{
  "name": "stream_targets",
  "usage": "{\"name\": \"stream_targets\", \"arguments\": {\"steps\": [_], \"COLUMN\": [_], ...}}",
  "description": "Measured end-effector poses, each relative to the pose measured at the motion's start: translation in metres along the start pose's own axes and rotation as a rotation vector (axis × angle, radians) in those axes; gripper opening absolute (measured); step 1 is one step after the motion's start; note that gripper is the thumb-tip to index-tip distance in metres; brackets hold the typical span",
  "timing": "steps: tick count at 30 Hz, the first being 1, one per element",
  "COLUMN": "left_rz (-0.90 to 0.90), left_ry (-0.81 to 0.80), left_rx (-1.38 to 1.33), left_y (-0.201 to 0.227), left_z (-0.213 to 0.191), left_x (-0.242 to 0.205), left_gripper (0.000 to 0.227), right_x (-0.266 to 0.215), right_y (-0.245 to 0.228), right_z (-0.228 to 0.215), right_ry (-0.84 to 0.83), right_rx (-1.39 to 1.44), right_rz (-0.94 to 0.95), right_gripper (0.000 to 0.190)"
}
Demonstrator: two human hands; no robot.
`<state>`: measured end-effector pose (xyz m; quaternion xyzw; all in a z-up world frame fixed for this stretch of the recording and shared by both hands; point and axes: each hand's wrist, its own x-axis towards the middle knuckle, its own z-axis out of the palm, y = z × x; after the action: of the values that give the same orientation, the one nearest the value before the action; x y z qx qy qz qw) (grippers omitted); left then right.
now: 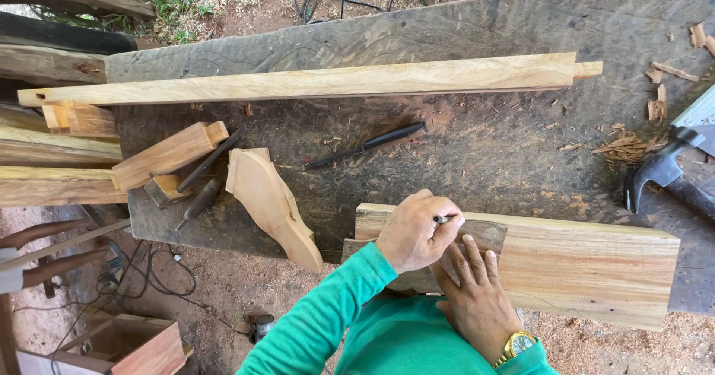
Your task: The person places a curved wooden template onto a rectangular plank of wood on a workbench. They use a pen to trace the outline of the template onto the plank, then lift the template to reveal the marked shape.
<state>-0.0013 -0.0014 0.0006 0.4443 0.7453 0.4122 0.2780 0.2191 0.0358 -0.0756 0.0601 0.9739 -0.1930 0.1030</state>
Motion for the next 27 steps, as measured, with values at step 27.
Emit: {"name": "stream_targets", "arguments": {"steps": [27], "left_rz": [-0.111], "left_ry": [0.016], "left_rx": [0.078], "left_y": [-0.014], "left_z": [-0.032], "left_x": [-0.045], "left_gripper": [0.003], "right_x": [-0.001], "right_y": [0.0], "right_z": [-0.003], "right_ry": [0.014], "right_rx": [-0.022], "right_rz": [0.001], "right_gripper": [0.091]}}
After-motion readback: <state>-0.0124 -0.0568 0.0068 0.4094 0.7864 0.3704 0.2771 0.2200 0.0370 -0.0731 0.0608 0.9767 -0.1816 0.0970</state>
